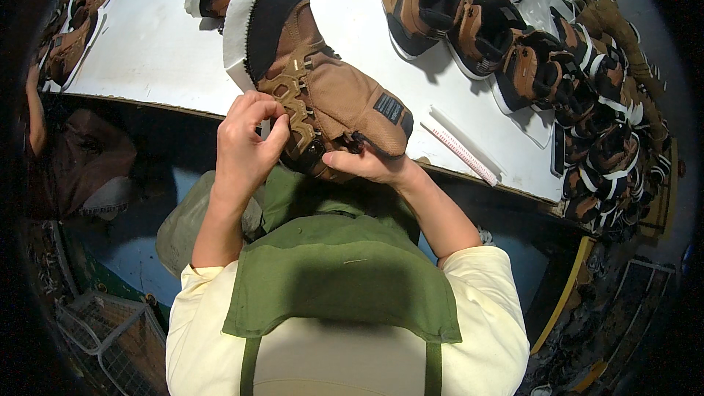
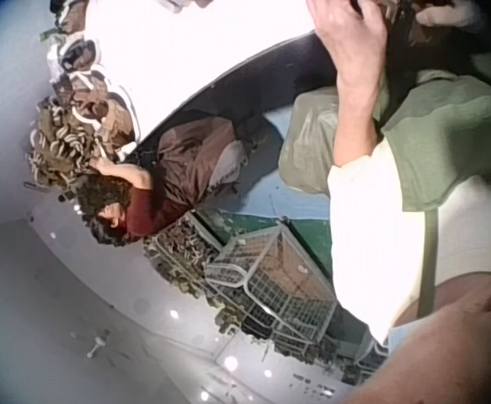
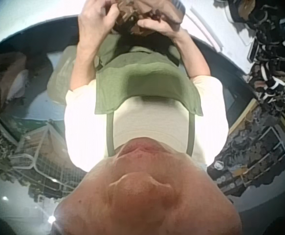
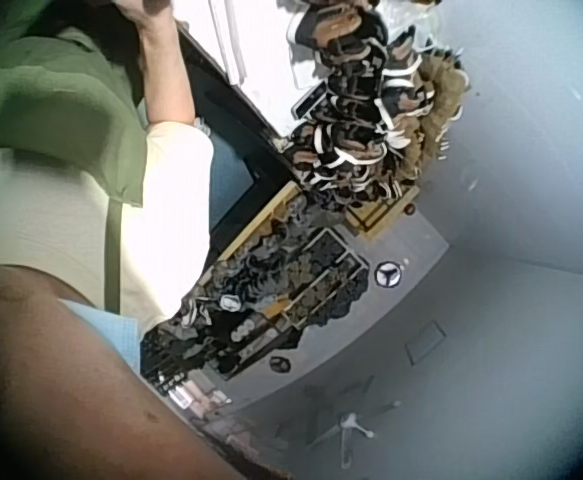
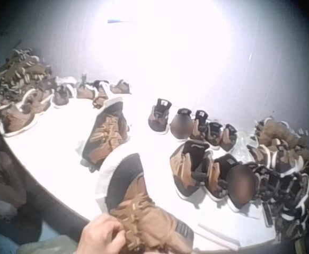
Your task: The person inspects a brown and black boot by turning it over, checking the sole, laces, and interior. They repeatedly handle the same boot, adjusting the laces and examining different parts of the upper and sole.
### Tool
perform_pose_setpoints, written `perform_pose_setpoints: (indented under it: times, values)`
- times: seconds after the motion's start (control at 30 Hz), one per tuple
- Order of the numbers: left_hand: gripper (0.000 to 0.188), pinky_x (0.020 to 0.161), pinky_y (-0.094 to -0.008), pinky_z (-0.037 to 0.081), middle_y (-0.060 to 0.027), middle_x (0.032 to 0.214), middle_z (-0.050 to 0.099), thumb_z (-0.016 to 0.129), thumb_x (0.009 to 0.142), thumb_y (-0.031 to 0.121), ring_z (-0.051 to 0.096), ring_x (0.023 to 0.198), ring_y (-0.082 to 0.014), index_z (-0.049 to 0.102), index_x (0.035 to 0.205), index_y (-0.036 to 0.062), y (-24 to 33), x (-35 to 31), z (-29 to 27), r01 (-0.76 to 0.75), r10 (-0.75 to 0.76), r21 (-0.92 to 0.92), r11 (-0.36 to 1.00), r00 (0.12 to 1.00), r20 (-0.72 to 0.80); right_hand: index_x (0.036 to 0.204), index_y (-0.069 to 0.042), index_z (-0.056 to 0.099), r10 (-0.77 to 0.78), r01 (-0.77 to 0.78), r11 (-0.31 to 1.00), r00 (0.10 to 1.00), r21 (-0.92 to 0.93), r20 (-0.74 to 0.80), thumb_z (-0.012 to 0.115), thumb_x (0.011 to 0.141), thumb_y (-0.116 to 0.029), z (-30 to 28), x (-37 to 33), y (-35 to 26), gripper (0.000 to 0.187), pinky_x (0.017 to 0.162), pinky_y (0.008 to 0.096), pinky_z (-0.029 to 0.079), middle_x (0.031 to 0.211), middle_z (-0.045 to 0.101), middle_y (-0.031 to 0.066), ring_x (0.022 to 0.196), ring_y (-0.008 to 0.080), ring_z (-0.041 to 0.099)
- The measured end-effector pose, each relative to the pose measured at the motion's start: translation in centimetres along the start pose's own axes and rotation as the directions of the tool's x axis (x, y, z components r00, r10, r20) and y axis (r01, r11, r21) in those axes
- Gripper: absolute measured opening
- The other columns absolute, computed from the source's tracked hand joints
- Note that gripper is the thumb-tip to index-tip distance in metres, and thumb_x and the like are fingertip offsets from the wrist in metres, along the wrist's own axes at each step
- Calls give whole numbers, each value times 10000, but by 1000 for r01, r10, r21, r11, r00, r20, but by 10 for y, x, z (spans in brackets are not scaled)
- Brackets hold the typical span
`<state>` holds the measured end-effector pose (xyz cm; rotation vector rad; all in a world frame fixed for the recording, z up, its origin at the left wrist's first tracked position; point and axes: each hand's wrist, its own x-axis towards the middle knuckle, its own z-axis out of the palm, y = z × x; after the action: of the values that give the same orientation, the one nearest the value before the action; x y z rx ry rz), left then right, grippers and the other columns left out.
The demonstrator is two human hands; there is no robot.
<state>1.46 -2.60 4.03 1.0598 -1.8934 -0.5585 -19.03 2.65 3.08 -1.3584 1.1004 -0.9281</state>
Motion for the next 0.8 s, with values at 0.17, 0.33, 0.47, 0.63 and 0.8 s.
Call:
perform_pose_setpoints:
  times: [0.17,0.33,0.47,0.63,0.8]
  values:
    - [82,670,-354,476,-122,802,587,645,724,-11,576,753,-281,584,773,-33,2,0,-7,-77,74,90,993,997,28,1217,-2,533,-110,107,982,994,-158,-10,742,771,-160,5,-1,2,517,890,315,454,1106,598,79,1005,183,555]
    - [94,662,-344,464,-127,793,570,631,725,-27,559,736,-281,556,781,-36,-1,0,-5,-119,118,58,991,992,34,1224,-2,532,-114,113,990,993,-80,-11,746,782,-186,5,-1,2,524,898,323,460,1126,599,89,1022,190,559]
    - [92,660,-312,457,-119,781,558,620,726,-43,548,719,-246,547,781,-37,-5,-4,-1,-91,91,-47,995,996,11,1278,14,481,-52,53,998,998,47,-17,749,774,-167,2,-3,2,599,944,330,443,1198,565,98,1075,200,540]
    - [82,662,-284,449,-97,767,543,603,722,-58,535,710,-198,536,767,-40,-8,-7,-1,-35,39,-134,990,999,29,1308,14,451,60,-60,976,998,210,5,745,761,-121,1,-4,1,636,967,334,434,1235,544,100,1098,205,530]
    - [81,678,-270,440,-89,773,535,594,719,-63,526,720,-178,528,760,-41,-12,-8,-1,-19,30,-205,979,998,50,1295,9,472,138,-131,942,990,309,0,735,748,-76,2,-3,4,613,959,330,437,1211,560,95,1088,197,536]
